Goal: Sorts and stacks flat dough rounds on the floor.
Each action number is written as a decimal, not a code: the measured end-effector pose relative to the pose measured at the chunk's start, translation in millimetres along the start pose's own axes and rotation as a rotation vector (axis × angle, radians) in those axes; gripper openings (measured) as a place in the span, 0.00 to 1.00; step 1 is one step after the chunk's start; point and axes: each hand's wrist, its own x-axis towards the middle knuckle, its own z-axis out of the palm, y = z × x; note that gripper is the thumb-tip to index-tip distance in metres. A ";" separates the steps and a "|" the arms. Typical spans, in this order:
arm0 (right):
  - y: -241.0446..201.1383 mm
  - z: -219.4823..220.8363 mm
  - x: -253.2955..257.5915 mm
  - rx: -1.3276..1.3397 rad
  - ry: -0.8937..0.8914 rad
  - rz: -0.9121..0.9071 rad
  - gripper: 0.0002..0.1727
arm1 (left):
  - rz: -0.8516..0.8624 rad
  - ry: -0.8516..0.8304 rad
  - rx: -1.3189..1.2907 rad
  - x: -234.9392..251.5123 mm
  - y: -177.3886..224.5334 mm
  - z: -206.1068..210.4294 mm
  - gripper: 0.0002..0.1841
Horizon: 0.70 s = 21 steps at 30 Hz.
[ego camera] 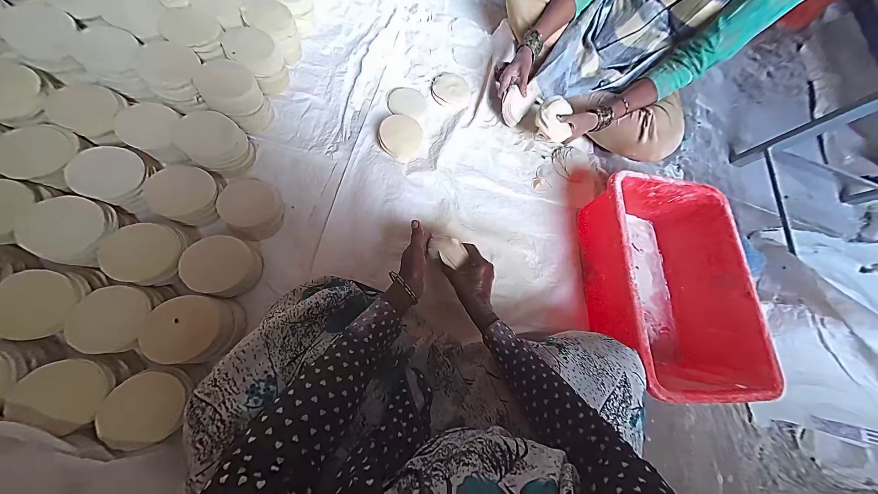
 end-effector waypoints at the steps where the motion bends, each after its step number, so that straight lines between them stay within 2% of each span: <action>1: 0.2 1.5 2.3 -0.062 -0.051 0.015 0.25 | -0.004 -0.004 0.013 -0.1 -0.4 1.5 0.45; 4: -1.6 4.7 6.6 -0.054 -0.049 -0.028 0.23 | -0.005 0.022 0.016 0.1 2.5 -0.2 0.45; 7: -2.5 1.4 1.3 0.027 0.037 -0.001 0.27 | -0.001 0.042 0.007 -0.4 4.8 -1.0 0.45; 9: 1.2 4.2 2.7 -0.045 -0.063 0.038 0.30 | -0.007 0.030 0.023 -1.6 1.7 1.9 0.45; 11: 2.9 9.3 10.9 -0.059 -0.103 0.008 0.27 | 0.003 0.030 0.034 1.8 0.6 1.2 0.46; 14: 5.1 8.0 5.2 0.092 0.035 -0.065 0.25 | 0.072 0.060 0.011 21.4 -8.3 -5.0 0.46; 15: 4.8 6.5 3.8 0.125 0.061 -0.053 0.26 | 0.089 0.070 0.014 28.1 -10.3 -4.8 0.46; 17: 4.8 5.2 3.1 0.077 -0.010 0.001 0.30 | 0.067 0.064 0.034 27.0 -12.7 -1.7 0.47; 19: 6.4 8.9 10.1 0.031 -0.065 -0.011 0.26 | 0.037 0.033 0.041 14.4 -8.5 -0.3 0.46; 21: 6.3 9.3 11.7 0.082 -0.014 -0.078 0.24 | 0.038 0.028 0.041 6.2 -3.6 -3.3 0.45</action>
